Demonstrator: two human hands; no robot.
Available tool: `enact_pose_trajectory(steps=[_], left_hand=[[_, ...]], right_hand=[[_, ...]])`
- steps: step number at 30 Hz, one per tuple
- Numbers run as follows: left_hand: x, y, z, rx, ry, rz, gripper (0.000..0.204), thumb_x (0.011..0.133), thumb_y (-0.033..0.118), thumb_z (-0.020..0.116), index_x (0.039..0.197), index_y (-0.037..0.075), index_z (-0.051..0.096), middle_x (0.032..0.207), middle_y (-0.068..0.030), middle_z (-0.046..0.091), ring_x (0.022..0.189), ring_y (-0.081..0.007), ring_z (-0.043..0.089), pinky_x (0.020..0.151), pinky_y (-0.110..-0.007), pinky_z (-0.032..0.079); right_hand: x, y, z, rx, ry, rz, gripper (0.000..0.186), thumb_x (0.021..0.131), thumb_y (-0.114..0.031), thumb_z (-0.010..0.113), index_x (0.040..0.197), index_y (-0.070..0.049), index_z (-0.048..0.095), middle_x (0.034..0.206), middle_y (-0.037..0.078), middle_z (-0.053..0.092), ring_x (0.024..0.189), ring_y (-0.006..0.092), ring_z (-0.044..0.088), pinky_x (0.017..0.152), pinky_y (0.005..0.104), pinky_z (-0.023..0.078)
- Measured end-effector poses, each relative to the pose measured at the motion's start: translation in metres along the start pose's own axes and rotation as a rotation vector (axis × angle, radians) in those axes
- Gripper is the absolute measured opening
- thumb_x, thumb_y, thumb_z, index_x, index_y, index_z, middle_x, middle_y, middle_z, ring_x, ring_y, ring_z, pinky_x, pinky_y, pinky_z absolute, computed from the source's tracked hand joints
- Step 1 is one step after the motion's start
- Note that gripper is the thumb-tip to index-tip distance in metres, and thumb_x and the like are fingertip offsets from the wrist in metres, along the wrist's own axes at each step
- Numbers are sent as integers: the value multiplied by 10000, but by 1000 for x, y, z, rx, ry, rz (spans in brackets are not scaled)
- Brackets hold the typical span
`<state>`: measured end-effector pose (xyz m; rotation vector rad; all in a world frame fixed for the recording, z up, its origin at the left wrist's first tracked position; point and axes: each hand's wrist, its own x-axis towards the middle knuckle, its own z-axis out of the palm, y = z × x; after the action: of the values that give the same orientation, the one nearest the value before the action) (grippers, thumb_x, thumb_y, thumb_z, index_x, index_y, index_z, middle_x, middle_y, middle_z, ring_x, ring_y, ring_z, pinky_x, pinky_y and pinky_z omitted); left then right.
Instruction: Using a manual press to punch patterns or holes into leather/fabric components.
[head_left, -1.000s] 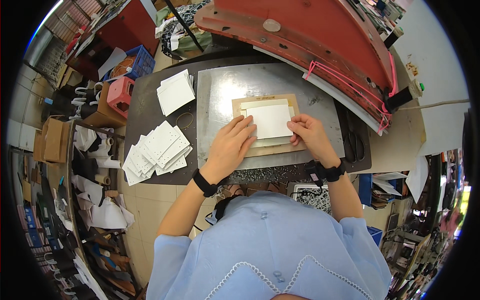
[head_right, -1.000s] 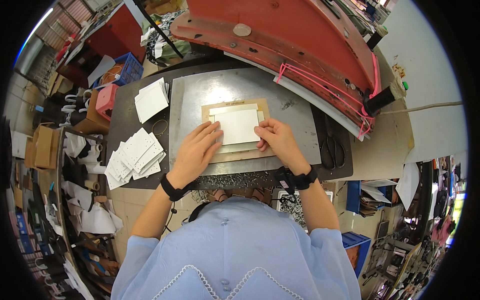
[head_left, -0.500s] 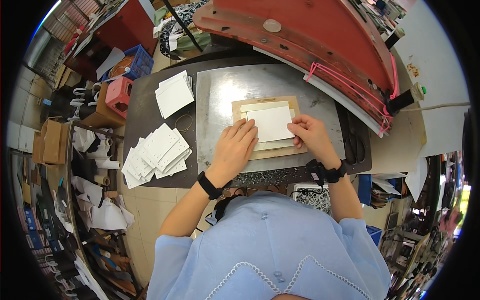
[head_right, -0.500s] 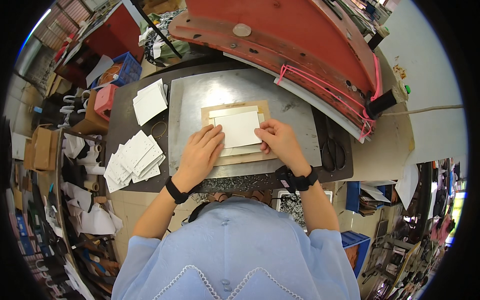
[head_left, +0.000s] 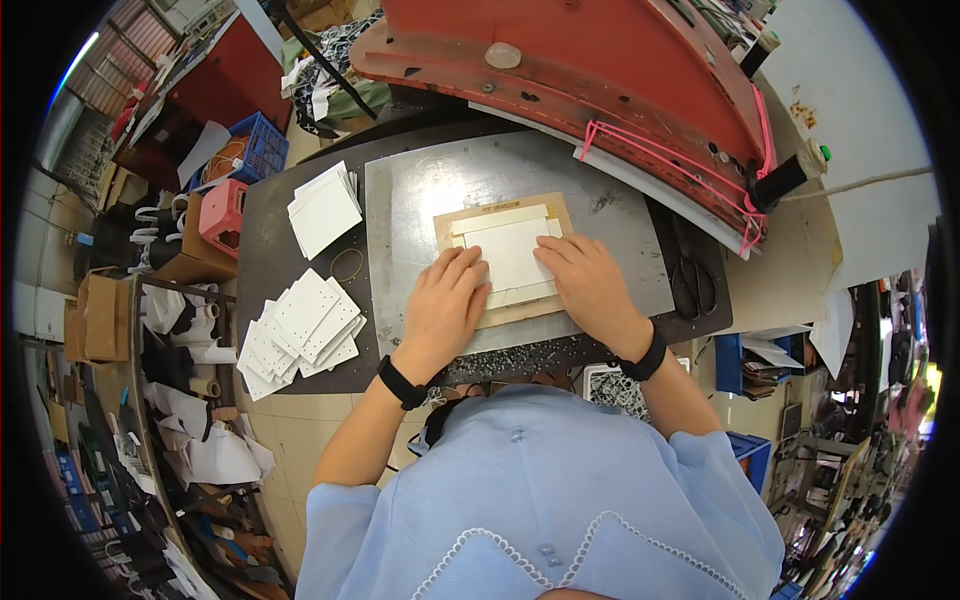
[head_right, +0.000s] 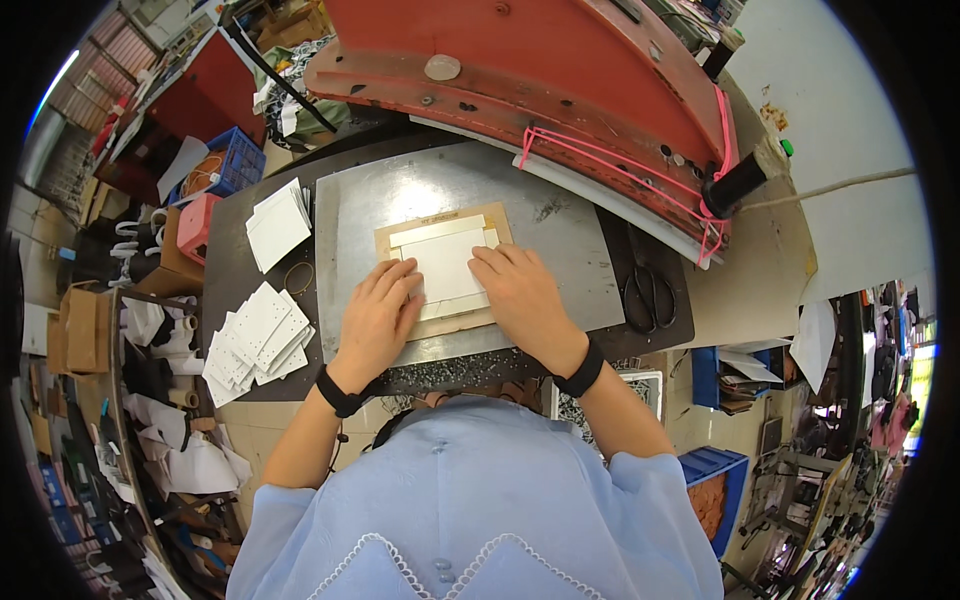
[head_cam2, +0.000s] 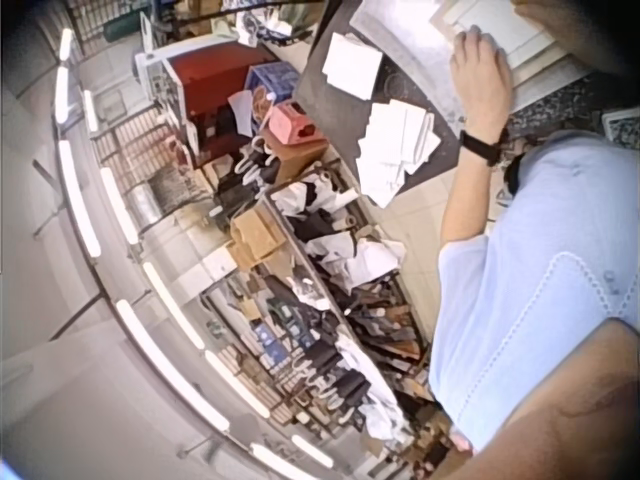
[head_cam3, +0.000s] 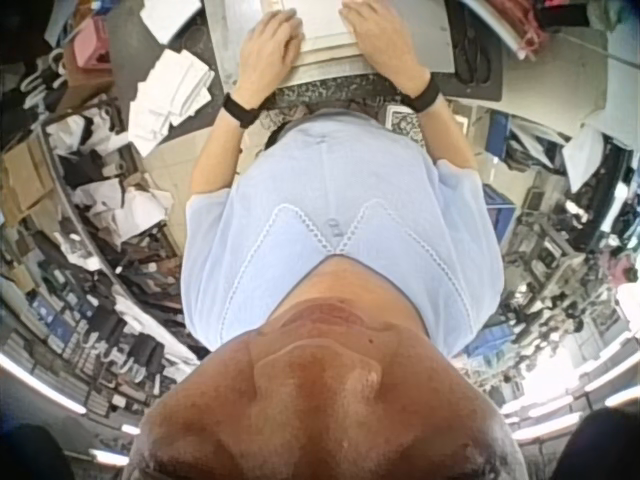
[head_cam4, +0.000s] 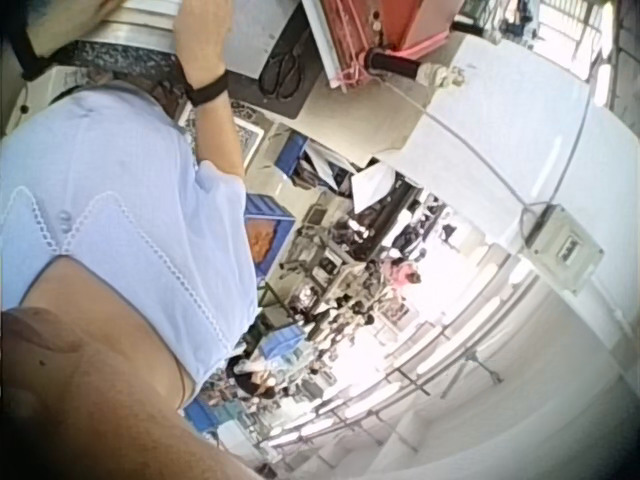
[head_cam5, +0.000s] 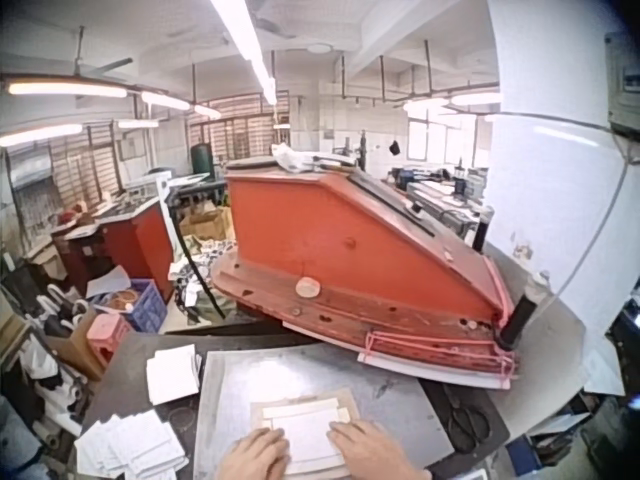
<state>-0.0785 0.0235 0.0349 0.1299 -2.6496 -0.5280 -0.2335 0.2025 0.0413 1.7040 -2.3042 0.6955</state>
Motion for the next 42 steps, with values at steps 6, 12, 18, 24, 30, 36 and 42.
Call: enact_pose_trajectory(steps=[6,12,18,24,30,36,42], left_hand=[[-10,-2,-17,-321,120,-235,323,956,127,597,1250,-5,580,1284,-189,581,1148,-350,579,952,-403,475],[-35,-15,-53,-262,303,-312,295,983,137,567,1237,-12,590,1276,-209,580,1116,-346,597,906,-373,500],[-51,19,-55,-312,119,-163,143,958,101,598,1026,8,683,995,-162,689,889,-317,672,775,-349,531],[-58,40,-52,-453,-104,27,155,925,167,668,1001,35,697,910,-115,701,796,-283,670,704,-348,535],[-33,65,-74,-553,-115,130,200,895,162,711,1062,53,690,896,-95,702,788,-267,680,682,-334,540],[-4,93,-79,-716,-37,232,396,849,160,769,1215,81,638,933,-86,706,818,-247,692,699,-330,548],[26,119,-87,-926,100,313,778,785,246,849,1424,35,459,1282,-139,591,1135,-263,607,938,-365,499]], right_hand=[[-2,26,-18,159,256,180,398,932,-121,580,1306,14,562,1355,158,567,1251,314,526,1079,405,390],[-23,112,-151,-72,1021,673,698,919,-267,724,1444,45,385,1431,195,463,1281,263,486,1079,378,392],[-24,193,-156,628,881,631,543,857,-107,770,1291,54,486,1174,124,609,1076,201,599,972,320,460],[-32,187,-154,613,842,656,494,836,-55,737,1258,27,491,1122,113,605,1016,189,601,940,314,468],[-48,79,-141,516,706,627,565,865,18,634,1374,60,393,1313,166,553,1179,229,550,1051,339,409],[-82,1,-143,766,339,397,666,938,11,560,1523,23,243,1508,192,395,1432,278,357,1172,408,266],[-82,96,-214,209,725,603,585,1034,-300,521,1506,-7,340,1533,167,380,1417,250,380,1173,408,289]])
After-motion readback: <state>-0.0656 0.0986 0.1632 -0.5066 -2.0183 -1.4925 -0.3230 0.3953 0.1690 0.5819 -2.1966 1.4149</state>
